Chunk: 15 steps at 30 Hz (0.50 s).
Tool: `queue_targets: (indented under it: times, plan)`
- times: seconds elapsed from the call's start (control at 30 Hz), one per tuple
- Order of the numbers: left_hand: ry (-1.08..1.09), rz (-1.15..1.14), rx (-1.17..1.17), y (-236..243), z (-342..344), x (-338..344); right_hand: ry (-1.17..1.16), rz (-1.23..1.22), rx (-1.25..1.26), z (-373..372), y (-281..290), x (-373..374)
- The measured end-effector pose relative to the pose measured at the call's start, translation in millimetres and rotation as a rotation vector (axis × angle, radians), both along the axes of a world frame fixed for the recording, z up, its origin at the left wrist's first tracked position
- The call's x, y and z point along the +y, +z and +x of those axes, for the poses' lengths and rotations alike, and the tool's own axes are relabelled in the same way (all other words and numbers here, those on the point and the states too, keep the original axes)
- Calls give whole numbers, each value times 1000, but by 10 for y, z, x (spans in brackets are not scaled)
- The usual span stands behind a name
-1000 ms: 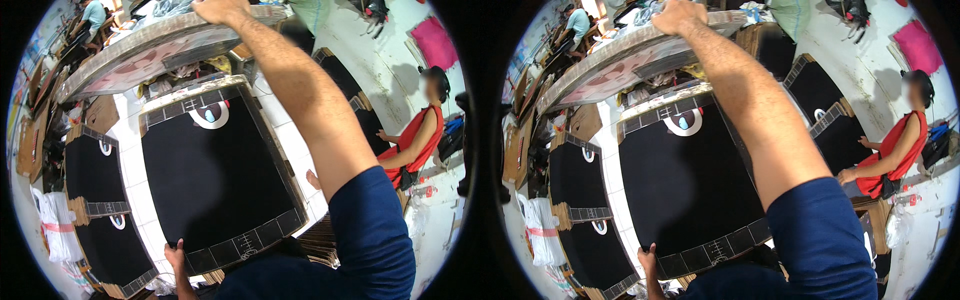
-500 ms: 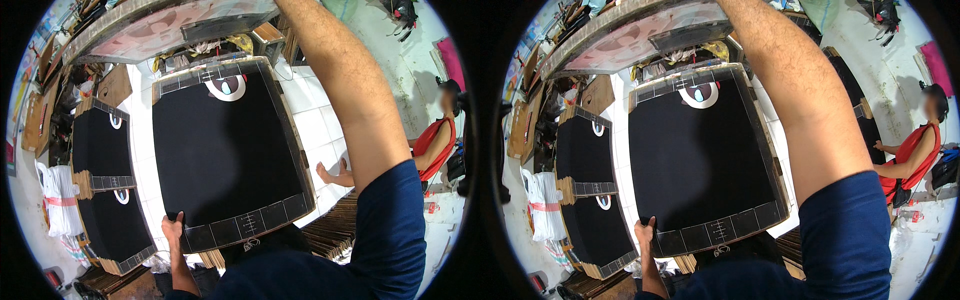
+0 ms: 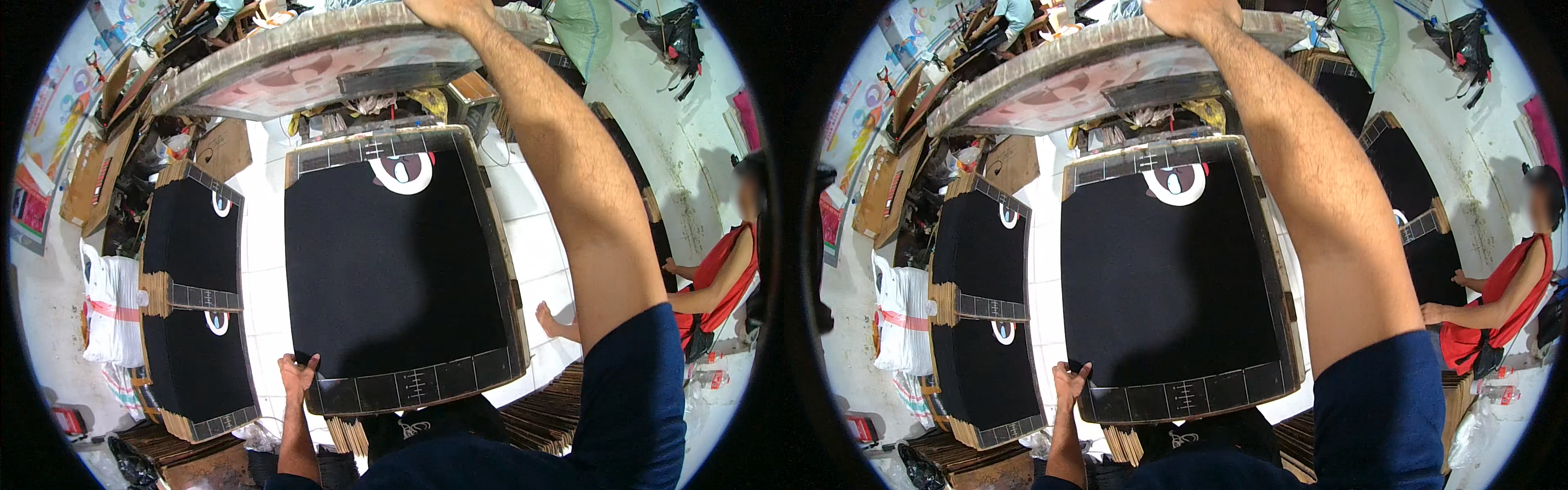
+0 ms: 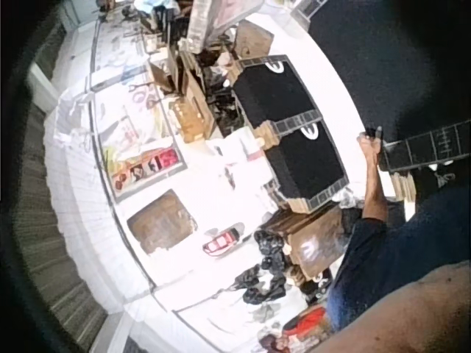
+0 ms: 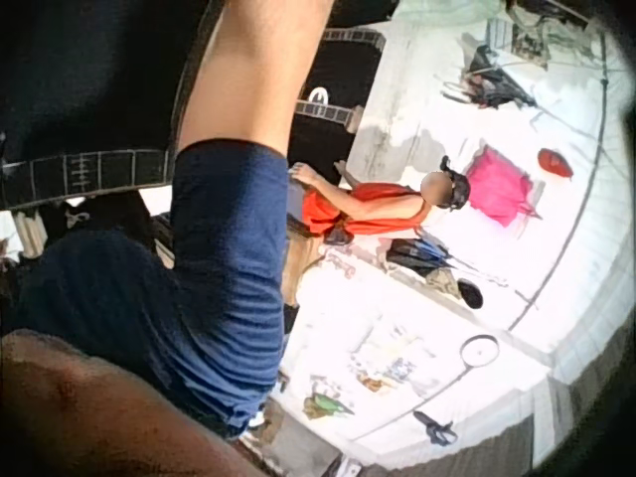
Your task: The person performs screen printing on black fabric pieces. They repeatedly place a screen frame over the fabric, use a squeegee to pull ink across the mesh, lift the screen to reveal the printed design, and then move to the next piece.
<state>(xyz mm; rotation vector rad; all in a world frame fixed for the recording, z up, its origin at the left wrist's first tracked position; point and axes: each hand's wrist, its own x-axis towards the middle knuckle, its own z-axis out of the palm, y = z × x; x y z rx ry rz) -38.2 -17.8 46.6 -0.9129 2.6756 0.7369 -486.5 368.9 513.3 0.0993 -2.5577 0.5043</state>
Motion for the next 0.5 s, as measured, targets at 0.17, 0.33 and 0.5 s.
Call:
queue_targets:
  times: [0.17, 0.33, 0.5]
  plan:
    - [-29, -164, 43, 326, -562, 294, 19, 122, 17, 68, -123, 23]
    - [-344, -219, 251, 714, -2166, 932, 67, 83, -33, 123, -260, 75]
    - [-569, -291, 251, 798, -4092, 1790, 121, 97, 39, 138, -328, 115]
